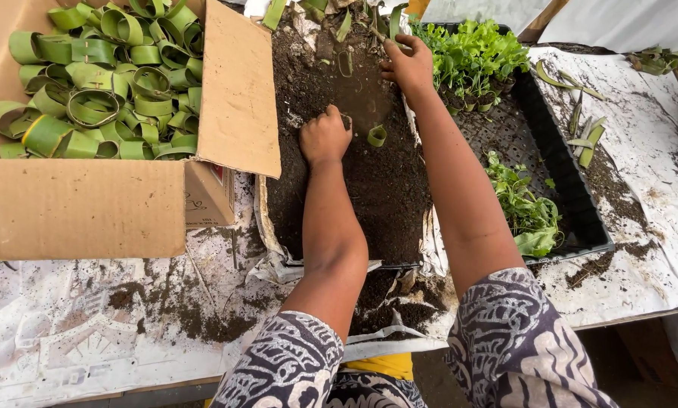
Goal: A person is wrapping small seedlings into green leaf-like rings filled with soil on a nursery workbench.
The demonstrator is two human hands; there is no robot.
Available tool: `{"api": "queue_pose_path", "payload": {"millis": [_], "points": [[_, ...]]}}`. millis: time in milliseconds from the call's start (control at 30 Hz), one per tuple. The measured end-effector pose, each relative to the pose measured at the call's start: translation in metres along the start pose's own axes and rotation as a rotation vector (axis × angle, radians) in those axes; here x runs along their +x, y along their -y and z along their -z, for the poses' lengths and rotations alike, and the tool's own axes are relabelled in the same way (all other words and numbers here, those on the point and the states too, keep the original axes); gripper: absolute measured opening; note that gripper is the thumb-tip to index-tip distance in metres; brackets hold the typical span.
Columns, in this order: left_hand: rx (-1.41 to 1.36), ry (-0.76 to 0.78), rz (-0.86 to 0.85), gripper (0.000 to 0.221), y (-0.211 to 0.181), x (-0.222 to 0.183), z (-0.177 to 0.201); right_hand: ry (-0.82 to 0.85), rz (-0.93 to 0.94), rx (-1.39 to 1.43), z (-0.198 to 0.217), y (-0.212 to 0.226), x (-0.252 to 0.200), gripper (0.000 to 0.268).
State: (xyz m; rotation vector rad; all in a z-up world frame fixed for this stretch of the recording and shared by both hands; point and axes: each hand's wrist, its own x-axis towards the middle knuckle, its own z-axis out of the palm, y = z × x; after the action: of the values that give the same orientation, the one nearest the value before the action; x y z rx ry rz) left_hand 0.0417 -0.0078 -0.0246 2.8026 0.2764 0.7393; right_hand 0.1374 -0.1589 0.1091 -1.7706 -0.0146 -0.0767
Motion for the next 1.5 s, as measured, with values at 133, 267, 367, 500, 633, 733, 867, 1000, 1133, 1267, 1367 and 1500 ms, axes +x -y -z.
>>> {"api": "queue_pose_path", "payload": {"millis": [133, 267, 367, 500, 633, 733, 867, 1000, 1133, 1267, 1367, 1500], "points": [[-0.003, -0.053, -0.026, 0.044, 0.001, 0.001, 0.005, -0.066, -0.032, -0.182, 0.019, -0.011, -0.014, 0.042], [-0.018, -0.003, 0.018, 0.033, -0.004, -0.007, 0.016, 0.366, -0.107, -0.496, 0.027, -0.016, -0.051, 0.044], [-0.023, -0.004, 0.055, 0.033, -0.005, 0.000, 0.022, 0.561, -0.001, -0.714, 0.025, -0.001, -0.079, 0.062], [-0.079, 0.375, 0.101, 0.050, 0.000, 0.012, 0.040, 0.597, 0.164, -0.813, 0.019, -0.013, -0.084, 0.055], [-0.110, 0.418, 0.104, 0.043, 0.006, -0.001, 0.073, 0.618, 0.237, -0.759, 0.009, -0.033, -0.077, 0.055], [-0.214, 0.400, 0.126, 0.043, 0.004, -0.006, 0.077, 0.542, 0.287, -0.701, 0.007, -0.026, -0.087, 0.052], [-0.186, 0.429, 0.060, 0.035, -0.003, -0.018, 0.094, 0.596, 0.324, -0.741, 0.008, -0.018, -0.092, 0.067], [0.147, 0.513, 0.192, 0.075, -0.017, -0.042, 0.146, 0.672, 0.230, -0.971, 0.012, -0.009, -0.114, 0.090], [0.246, 0.619, 0.229, 0.089, -0.002, -0.035, 0.123, 0.721, 0.091, -1.048, 0.029, 0.016, -0.155, 0.097], [0.261, 0.543, 0.053, 0.079, 0.041, -0.024, 0.051, 0.688, 0.205, -1.033, 0.028, -0.001, -0.182, 0.091], [0.080, 0.320, -0.036, 0.062, 0.076, -0.011, 0.020, 0.633, 0.254, -1.051, 0.027, -0.012, -0.174, 0.088], [-0.277, 0.229, 0.024, 0.052, 0.085, -0.013, 0.011, 0.609, 0.239, -0.953, 0.014, -0.028, -0.169, 0.088]]}}
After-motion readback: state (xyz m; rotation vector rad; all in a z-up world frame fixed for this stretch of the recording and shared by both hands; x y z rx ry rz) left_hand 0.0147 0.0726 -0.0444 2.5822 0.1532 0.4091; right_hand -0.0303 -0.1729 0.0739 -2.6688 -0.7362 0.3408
